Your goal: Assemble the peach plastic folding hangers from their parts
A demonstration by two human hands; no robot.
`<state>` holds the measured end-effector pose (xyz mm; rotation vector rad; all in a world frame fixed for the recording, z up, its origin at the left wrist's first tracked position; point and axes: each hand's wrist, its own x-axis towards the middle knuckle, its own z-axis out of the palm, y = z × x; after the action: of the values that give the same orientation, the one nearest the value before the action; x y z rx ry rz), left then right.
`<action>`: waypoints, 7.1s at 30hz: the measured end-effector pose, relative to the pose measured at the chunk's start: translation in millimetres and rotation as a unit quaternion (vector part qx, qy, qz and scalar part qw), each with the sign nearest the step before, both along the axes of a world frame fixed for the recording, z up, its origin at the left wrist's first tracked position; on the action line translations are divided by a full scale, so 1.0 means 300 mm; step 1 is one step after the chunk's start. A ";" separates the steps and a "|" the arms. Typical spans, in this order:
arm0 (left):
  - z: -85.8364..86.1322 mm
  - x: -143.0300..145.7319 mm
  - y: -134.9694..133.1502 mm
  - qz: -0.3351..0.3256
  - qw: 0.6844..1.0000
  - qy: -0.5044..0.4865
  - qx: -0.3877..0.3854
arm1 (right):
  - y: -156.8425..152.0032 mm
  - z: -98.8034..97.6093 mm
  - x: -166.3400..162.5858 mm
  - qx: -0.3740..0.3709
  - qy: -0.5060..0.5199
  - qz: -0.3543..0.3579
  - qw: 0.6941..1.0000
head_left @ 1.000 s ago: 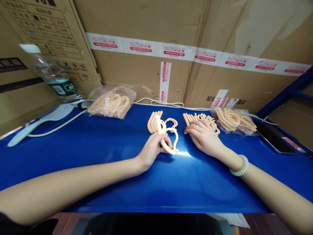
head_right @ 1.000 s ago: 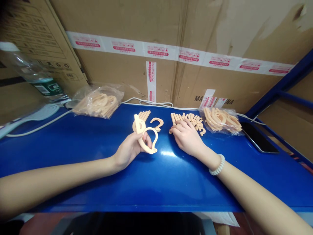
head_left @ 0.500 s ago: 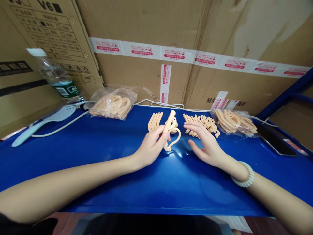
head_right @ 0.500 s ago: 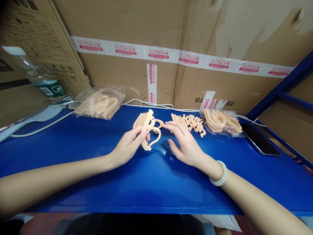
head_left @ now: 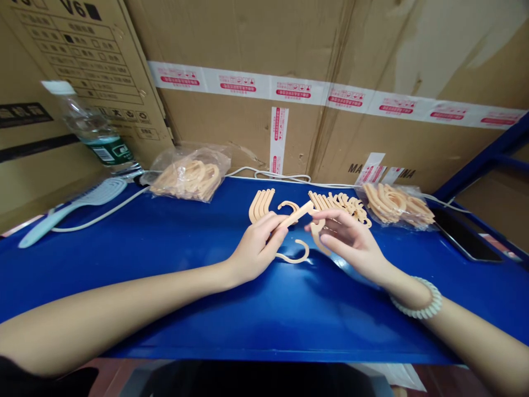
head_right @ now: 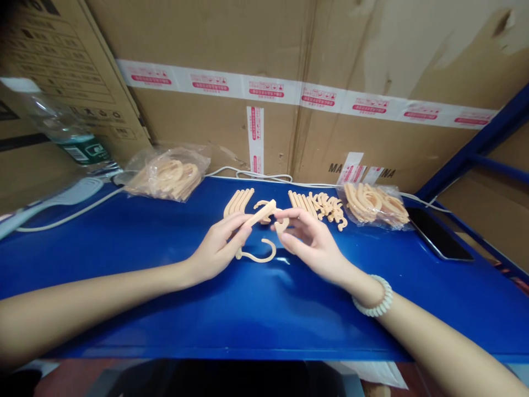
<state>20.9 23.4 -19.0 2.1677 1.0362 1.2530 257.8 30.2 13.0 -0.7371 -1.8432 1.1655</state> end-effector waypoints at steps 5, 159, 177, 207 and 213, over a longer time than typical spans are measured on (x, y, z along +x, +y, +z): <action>-0.018 -0.014 0.017 0.085 0.961 0.194 0.179 | 0.005 -0.011 -0.009 -0.094 -0.007 -0.052 0.994; -0.055 -0.331 0.126 -0.025 0.957 0.228 0.175 | 0.173 -0.081 -0.160 0.318 -0.299 -0.107 0.893; -0.027 -0.325 0.110 -0.021 0.956 0.227 0.182 | 0.188 0.008 -0.099 0.292 -0.241 -0.253 0.890; -0.034 -0.246 0.133 0.007 0.911 0.410 -0.037 | 0.223 0.007 -0.204 0.370 -0.556 -0.065 0.741; -0.049 -0.259 0.154 0.019 0.915 0.402 -0.030 | 0.258 -0.001 -0.200 0.392 -0.525 -0.072 0.752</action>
<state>-56.9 69.7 -33.6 2.6712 1.3799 0.2793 197.7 107.5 12.7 -1.0689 -2.7801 -0.3648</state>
